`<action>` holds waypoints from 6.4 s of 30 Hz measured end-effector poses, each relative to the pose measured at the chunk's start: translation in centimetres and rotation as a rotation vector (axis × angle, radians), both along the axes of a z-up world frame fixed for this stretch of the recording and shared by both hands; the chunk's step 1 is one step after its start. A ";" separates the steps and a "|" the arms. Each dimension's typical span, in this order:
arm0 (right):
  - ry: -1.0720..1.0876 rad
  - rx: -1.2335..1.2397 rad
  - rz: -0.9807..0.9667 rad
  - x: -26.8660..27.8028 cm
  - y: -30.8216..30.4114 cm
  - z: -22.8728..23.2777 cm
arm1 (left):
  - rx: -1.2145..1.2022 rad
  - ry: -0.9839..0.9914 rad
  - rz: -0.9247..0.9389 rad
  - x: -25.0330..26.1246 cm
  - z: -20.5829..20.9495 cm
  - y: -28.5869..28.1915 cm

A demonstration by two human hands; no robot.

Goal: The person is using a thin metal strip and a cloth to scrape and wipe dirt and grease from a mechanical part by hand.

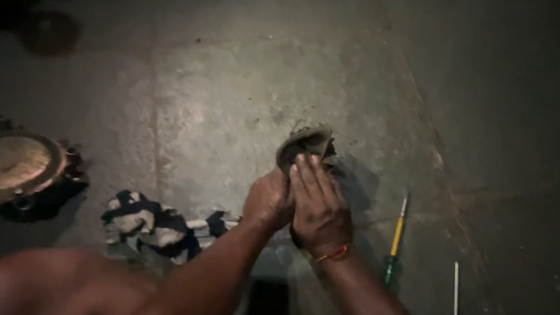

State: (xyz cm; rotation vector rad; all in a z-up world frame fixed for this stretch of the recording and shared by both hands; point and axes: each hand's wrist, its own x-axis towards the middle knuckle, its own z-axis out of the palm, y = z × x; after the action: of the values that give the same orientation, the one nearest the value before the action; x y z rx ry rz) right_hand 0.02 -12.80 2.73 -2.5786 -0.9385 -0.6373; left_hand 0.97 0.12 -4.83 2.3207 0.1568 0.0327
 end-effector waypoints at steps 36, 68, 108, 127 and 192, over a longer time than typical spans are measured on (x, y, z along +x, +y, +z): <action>0.662 0.014 -0.457 17.5 -5.1 -2.9 | -0.004 -0.033 -0.114 -0.8 5.8 0.1; -0.068 -0.235 -0.129 -1.1 -3.6 1.1 | 0.037 -0.236 -0.101 -1.0 0.4 0.5; 0.339 0.594 -0.033 9.6 -2.4 2.3 | -0.087 -0.118 0.180 1.4 3.6 -2.5; 0.329 -0.097 -0.054 7.8 -3.8 5.8 | -0.038 -0.139 0.111 1.4 2.5 -2.7; 0.875 0.806 -0.276 10.0 -7.5 -1.2 | 0.037 -0.091 0.091 1.2 3.7 -3.7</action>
State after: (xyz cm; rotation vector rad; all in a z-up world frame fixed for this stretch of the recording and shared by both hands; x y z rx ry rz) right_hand 10.01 -20.32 1.57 -1.9003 -0.0028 0.1003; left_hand 2.15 -3.55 -1.09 2.3427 0.2170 0.1883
